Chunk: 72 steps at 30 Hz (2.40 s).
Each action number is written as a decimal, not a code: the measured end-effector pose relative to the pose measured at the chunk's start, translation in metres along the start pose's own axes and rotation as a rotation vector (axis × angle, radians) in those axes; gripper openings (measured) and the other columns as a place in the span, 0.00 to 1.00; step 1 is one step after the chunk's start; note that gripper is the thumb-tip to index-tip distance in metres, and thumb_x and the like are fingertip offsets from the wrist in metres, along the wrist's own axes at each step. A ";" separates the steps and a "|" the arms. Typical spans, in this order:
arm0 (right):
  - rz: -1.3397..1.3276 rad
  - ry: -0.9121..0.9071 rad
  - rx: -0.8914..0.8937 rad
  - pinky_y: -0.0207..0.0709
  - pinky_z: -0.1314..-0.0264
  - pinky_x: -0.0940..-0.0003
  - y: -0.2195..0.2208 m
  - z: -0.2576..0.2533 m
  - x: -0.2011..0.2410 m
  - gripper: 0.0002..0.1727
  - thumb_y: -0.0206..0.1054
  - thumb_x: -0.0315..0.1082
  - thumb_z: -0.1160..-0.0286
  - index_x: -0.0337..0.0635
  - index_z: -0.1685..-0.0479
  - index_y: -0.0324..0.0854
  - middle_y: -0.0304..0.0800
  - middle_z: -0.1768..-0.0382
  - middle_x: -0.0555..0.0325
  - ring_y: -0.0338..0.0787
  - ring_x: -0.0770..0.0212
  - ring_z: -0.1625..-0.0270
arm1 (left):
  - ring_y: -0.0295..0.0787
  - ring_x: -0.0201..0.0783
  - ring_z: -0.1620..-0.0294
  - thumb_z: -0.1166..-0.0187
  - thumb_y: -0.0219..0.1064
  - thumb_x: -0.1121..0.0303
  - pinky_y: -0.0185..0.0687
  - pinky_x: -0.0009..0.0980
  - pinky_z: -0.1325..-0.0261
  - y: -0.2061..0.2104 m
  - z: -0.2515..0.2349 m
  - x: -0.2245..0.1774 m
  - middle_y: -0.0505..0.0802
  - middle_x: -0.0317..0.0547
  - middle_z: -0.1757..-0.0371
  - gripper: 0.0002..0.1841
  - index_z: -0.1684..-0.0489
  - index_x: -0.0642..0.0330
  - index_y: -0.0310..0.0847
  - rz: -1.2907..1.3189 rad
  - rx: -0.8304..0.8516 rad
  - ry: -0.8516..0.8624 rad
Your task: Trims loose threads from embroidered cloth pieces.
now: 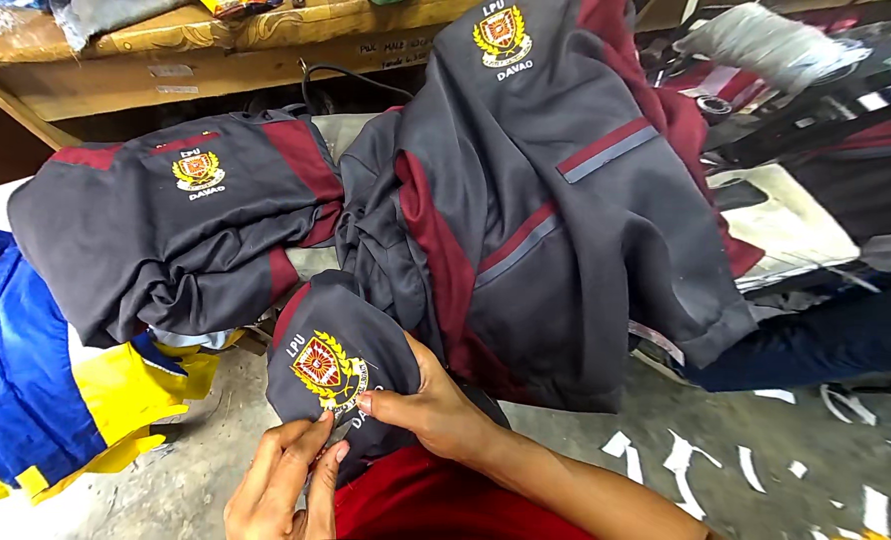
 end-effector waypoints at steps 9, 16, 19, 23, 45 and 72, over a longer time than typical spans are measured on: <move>0.015 -0.009 -0.008 0.85 0.31 0.70 -0.001 0.001 0.000 0.36 0.73 0.17 0.40 0.31 0.25 0.68 0.88 0.39 0.53 0.89 0.66 0.36 | 0.88 0.23 0.54 0.25 0.76 0.69 0.84 0.13 0.51 0.001 0.002 0.002 0.92 0.48 0.56 0.11 0.52 0.67 0.94 0.013 -0.002 -0.014; 0.012 -0.016 0.002 0.84 0.30 0.69 -0.001 0.001 -0.001 0.36 0.72 0.17 0.39 0.31 0.24 0.68 0.88 0.38 0.53 0.89 0.66 0.36 | 0.89 0.24 0.53 0.24 0.75 0.70 0.85 0.13 0.51 0.000 0.003 0.002 0.92 0.48 0.55 0.11 0.51 0.68 0.94 0.011 0.002 -0.021; 0.015 -0.009 -0.004 0.84 0.30 0.69 -0.001 0.001 -0.002 0.37 0.73 0.18 0.40 0.30 0.23 0.67 0.88 0.38 0.53 0.89 0.66 0.36 | 0.89 0.24 0.53 0.24 0.75 0.69 0.85 0.13 0.51 0.000 0.003 0.002 0.92 0.49 0.55 0.11 0.51 0.68 0.94 0.011 0.004 -0.022; 0.028 -0.016 -0.007 0.84 0.30 0.70 0.000 0.002 0.000 0.36 0.73 0.18 0.40 0.30 0.24 0.67 0.88 0.39 0.53 0.89 0.66 0.36 | 0.89 0.24 0.53 0.25 0.75 0.70 0.85 0.13 0.50 0.000 0.003 0.001 0.92 0.49 0.56 0.11 0.51 0.68 0.94 -0.008 -0.007 -0.024; 0.017 -0.027 -0.014 0.85 0.31 0.69 0.002 0.002 0.000 0.35 0.72 0.17 0.39 0.30 0.25 0.67 0.88 0.39 0.53 0.90 0.66 0.37 | 0.89 0.25 0.49 0.25 0.76 0.69 0.87 0.16 0.47 0.005 0.004 0.014 0.91 0.43 0.52 0.11 0.49 0.64 0.93 0.187 -0.042 -0.046; -0.096 0.039 -0.009 0.86 0.32 0.66 0.001 0.002 -0.006 0.34 0.71 0.16 0.38 0.32 0.26 0.69 0.90 0.41 0.53 0.91 0.64 0.39 | 0.86 0.23 0.63 0.32 0.79 0.69 0.84 0.16 0.62 -0.008 -0.004 0.022 0.91 0.39 0.57 0.19 0.43 0.65 0.89 0.276 -0.086 -0.130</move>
Point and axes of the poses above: each hand's wrist, its own z-axis away from the middle knuckle, its own y-axis out of the palm, x = y × z, the point moved 7 cm from there along -z, towards the middle knuckle
